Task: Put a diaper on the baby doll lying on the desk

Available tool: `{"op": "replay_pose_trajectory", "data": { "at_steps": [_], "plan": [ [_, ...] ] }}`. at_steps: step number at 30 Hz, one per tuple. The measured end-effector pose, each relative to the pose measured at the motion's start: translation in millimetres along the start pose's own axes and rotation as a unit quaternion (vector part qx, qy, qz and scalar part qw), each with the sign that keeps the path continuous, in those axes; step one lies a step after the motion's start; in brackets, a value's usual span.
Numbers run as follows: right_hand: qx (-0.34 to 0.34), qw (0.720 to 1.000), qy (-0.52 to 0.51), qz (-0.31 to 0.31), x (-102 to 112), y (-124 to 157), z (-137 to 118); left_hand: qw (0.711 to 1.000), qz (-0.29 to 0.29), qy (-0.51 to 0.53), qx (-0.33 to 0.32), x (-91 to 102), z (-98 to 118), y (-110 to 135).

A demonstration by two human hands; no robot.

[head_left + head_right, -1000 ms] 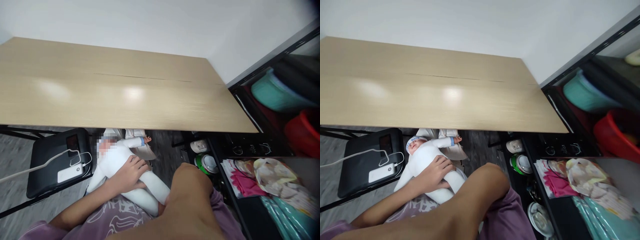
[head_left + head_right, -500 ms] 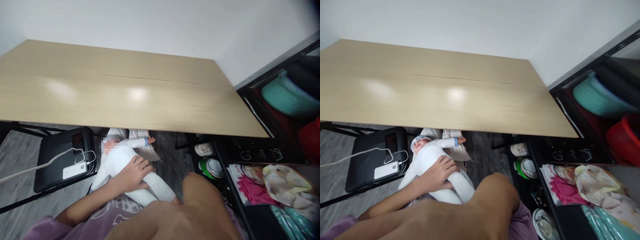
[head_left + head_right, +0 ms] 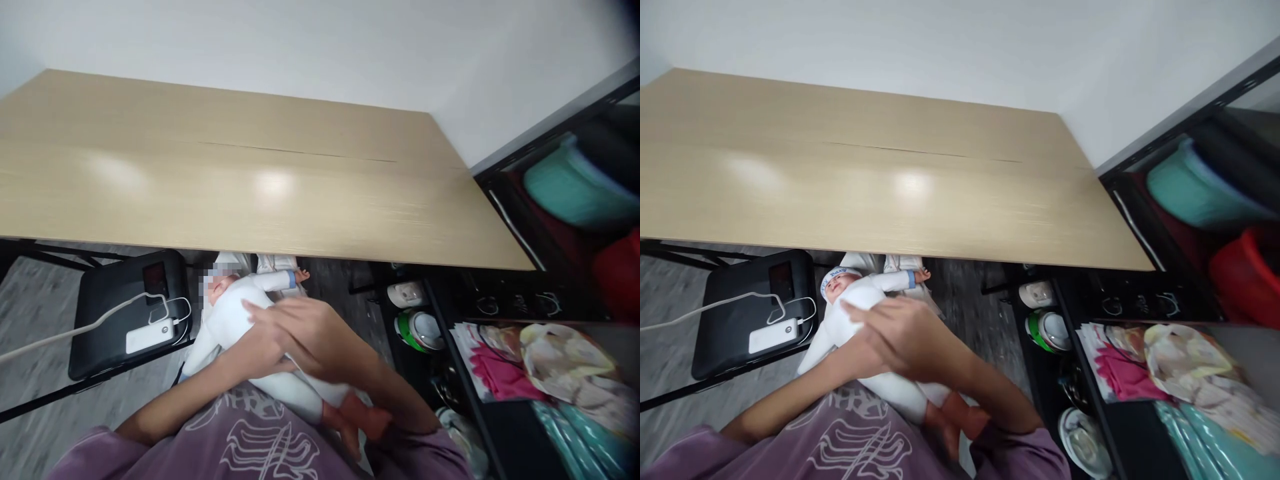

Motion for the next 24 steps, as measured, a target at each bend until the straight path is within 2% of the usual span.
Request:
{"op": "replay_pose_trajectory", "data": {
  "at_steps": [3, 6, 8, 10, 13, 15, 17, 18, 20, 21, 22, 24],
  "plan": [
    [-0.113, 0.993, 0.028, -0.024, -35, -21, 72, 0.999, 0.022, 0.010, -0.036, 2.9, 2, 1],
    [-0.155, 0.982, 0.062, -0.092, -73, -20, 137, 0.997, 0.042, 0.036, -0.053, 10.8, 2, -1],
    [-0.178, 0.974, 0.078, -0.118, -93, -21, 169, 0.996, 0.055, 0.059, -0.048, 18.9, 2, -2],
    [-0.210, 0.966, 0.094, -0.120, -104, -26, 189, 0.994, 0.070, 0.078, -0.037, 26.7, 2, 0],
    [-0.231, 0.962, 0.101, -0.109, -109, -36, 192, 0.988, 0.119, 0.094, 0.006, 29.1, -2, 24],
    [-0.219, 0.964, 0.116, -0.093, -106, -42, 181, 0.968, 0.220, 0.095, 0.069, 24.5, -12, 61],
    [-0.197, 0.965, 0.156, -0.077, -101, -45, 166, 0.913, 0.366, 0.075, 0.162, 15.3, -26, 116],
    [-0.185, 0.964, 0.178, -0.073, -99, -47, 158, 0.891, 0.393, 0.060, 0.219, 5.4, -34, 143],
    [-0.161, 0.963, 0.206, -0.070, -98, -50, 145, 0.860, 0.354, 0.081, 0.360, -20.7, -52, 189],
    [-0.151, 0.963, 0.211, -0.070, -98, -53, 139, 0.847, 0.314, 0.117, 0.413, -32.8, -60, 205],
    [-0.141, 0.965, 0.210, -0.070, -98, -55, 134, 0.838, 0.270, 0.160, 0.446, -42.7, -65, 216],
    [-0.125, 0.969, 0.200, -0.068, -96, -61, 126, 0.836, 0.201, 0.231, 0.455, -50.3, -70, 221]
  ]
}}
Point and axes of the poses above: each hand's wrist, its own y-axis away from the middle knuckle, its own x-axis out of the back of the hand, z = x × y, the point moved 6 cm from there along -y, towards the middle knuckle, and after that the axes turned 12 degrees about -x, right-handed, at the moved point
